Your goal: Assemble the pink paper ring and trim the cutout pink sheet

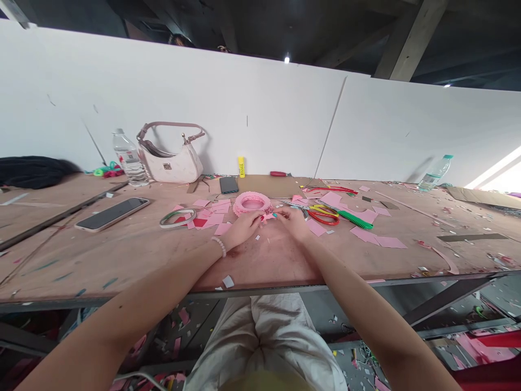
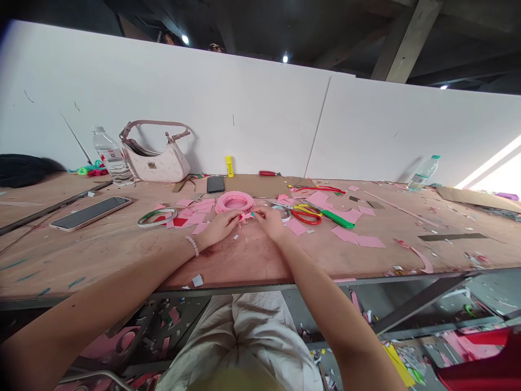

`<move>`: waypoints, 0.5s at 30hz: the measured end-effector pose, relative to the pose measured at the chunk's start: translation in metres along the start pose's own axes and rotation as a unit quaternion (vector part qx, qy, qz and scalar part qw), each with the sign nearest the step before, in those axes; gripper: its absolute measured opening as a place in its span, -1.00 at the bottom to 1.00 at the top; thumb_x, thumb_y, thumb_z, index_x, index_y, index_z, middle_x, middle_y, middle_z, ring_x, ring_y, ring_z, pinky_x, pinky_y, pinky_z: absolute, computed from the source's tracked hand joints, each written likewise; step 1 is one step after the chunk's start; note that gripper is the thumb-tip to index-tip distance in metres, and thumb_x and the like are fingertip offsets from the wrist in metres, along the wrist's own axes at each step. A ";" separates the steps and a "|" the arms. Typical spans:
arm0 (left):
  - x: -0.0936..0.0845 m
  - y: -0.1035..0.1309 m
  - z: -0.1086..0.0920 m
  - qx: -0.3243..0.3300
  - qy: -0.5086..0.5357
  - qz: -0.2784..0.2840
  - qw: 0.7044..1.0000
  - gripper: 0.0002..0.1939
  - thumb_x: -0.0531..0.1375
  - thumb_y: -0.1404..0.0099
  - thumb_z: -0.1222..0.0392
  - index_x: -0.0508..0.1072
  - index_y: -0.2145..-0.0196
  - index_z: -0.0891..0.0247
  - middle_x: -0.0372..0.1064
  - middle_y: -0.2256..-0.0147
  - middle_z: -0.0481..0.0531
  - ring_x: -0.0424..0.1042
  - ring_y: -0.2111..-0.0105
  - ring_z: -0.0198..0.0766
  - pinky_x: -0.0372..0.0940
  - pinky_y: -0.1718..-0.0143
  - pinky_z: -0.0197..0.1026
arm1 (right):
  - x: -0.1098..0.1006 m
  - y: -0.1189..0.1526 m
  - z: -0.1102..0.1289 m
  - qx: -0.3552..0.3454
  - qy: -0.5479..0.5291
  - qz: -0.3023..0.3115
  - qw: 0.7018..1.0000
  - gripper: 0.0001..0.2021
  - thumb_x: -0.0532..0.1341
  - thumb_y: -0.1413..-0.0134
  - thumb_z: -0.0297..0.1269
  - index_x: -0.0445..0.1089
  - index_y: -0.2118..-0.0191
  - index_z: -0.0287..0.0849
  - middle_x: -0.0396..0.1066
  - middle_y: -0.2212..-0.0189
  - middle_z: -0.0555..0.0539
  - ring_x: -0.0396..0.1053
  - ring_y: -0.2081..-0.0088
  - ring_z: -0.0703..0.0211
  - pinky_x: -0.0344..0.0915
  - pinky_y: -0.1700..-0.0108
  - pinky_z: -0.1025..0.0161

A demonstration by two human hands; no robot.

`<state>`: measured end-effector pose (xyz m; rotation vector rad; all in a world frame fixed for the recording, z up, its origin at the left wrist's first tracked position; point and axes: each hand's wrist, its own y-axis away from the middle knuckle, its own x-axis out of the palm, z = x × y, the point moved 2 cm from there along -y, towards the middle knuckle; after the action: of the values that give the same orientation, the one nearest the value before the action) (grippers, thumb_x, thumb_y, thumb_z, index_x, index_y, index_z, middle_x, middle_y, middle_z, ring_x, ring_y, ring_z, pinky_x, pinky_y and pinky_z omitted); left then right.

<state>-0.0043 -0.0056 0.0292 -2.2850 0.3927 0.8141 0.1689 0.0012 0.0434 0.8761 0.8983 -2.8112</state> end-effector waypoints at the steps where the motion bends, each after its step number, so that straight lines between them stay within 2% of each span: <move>1: 0.000 0.000 0.000 -0.003 0.008 0.002 1.000 -0.73 -0.09 -0.30 0.27 0.38 0.22 0.30 0.44 0.35 0.04 0.41 0.38 -0.25 0.28 0.24 -0.20 | 0.000 0.000 0.000 0.003 -0.001 0.000 1.000 -0.85 0.13 0.01 -0.43 0.45 0.36 -0.14 0.49 0.35 -0.06 0.40 0.35 0.20 0.30 0.25 0.22; 9: 0.001 0.002 -0.001 -0.003 0.010 0.044 0.999 -0.71 -0.07 -0.28 0.25 0.43 0.25 0.27 0.46 0.44 0.01 0.42 0.39 -0.21 0.28 0.29 -0.21 | 0.006 0.000 -0.004 0.024 -0.036 0.045 0.998 -0.87 0.15 0.07 -0.41 0.46 0.46 -0.16 0.47 0.48 0.00 0.40 0.42 0.24 0.31 0.31 0.27; 15: 0.001 0.001 0.000 -0.010 0.017 0.028 0.999 -0.70 -0.07 -0.27 0.27 0.42 0.20 0.28 0.46 0.45 0.00 0.44 0.39 -0.22 0.29 0.27 -0.20 | 0.009 0.000 -0.007 0.034 -0.055 0.066 0.996 -0.86 0.13 0.06 -0.39 0.46 0.45 -0.19 0.46 0.50 -0.01 0.41 0.43 0.24 0.32 0.34 0.29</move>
<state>-0.0040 -0.0063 0.0281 -2.3182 0.4676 0.8108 0.1656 0.0060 0.0337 0.7485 0.7069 -2.7592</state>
